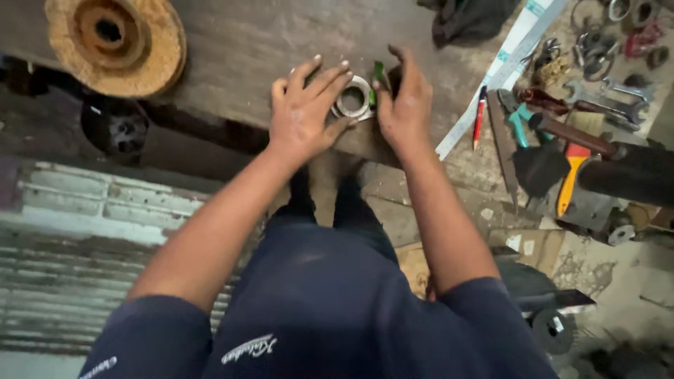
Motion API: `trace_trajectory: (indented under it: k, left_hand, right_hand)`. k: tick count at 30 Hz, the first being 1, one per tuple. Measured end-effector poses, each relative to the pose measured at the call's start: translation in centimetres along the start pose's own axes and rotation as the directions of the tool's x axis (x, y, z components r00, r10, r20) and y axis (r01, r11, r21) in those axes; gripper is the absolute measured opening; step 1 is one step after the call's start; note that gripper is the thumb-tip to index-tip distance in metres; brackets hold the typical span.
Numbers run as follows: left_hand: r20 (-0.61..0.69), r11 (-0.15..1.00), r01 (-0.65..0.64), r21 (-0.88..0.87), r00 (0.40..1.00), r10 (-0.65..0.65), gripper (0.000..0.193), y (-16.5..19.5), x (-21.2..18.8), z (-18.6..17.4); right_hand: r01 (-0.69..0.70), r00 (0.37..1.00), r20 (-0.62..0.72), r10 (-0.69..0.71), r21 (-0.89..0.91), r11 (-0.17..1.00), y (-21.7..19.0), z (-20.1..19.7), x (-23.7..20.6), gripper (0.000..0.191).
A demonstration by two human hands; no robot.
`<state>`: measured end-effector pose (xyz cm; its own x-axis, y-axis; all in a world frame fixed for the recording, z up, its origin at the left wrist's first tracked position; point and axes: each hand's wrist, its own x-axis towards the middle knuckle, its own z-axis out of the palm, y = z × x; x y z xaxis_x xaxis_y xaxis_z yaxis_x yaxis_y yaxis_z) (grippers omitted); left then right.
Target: The person cleans a metal flange housing on a workbench, rubbing its surfaces with a green abrasive pad and rotating the part to reach different sides. They then scrape and file the part's edges and surface, working the metal piece over the wooden bench.
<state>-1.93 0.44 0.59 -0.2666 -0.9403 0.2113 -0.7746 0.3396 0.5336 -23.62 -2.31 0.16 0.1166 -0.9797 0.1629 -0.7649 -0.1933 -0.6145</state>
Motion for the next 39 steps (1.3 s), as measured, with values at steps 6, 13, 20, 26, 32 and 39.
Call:
trace_trajectory:
  k: [6,13,20,26,32,39]
  left_hand:
    - [-0.021,1.0,-0.014,0.01,1.0,0.014,0.075,0.0,0.0,0.1]
    - [-0.033,0.999,-0.024,-0.021,0.999,0.023,0.074,0.1,0.0,-0.1]
    - [-0.018,1.0,-0.019,-0.019,1.0,0.019,0.076,-0.1,0.1,-0.1]
    - [-0.061,0.999,-0.042,-0.014,0.997,0.042,0.076,-0.1,0.1,0.1]
    - [-0.032,0.999,-0.03,-0.019,0.999,0.029,0.074,-0.2,0.0,0.0]
    - [-0.012,1.0,-0.03,0.001,0.999,0.03,0.073,0.1,-0.1,-0.1]
  right_hand:
    - [-0.238,0.97,0.076,0.23,0.133,0.962,-0.8,-3.3,-1.0,0.021]
    - [0.064,0.996,0.062,-0.067,0.038,0.997,-1.4,-2.1,-0.4,0.02]
    - [0.125,0.991,0.064,-0.121,-0.048,0.991,-1.2,-1.4,0.4,0.016]
    - [0.137,0.989,0.072,-0.127,-0.162,0.977,-1.0,-0.7,-0.7,0.017]
    - [0.123,0.991,0.079,-0.111,-0.177,0.976,-0.9,-1.0,-1.1,0.018]
    - [0.171,0.985,0.005,-0.172,-0.158,0.972,-0.5,-0.6,-1.2,0.018]
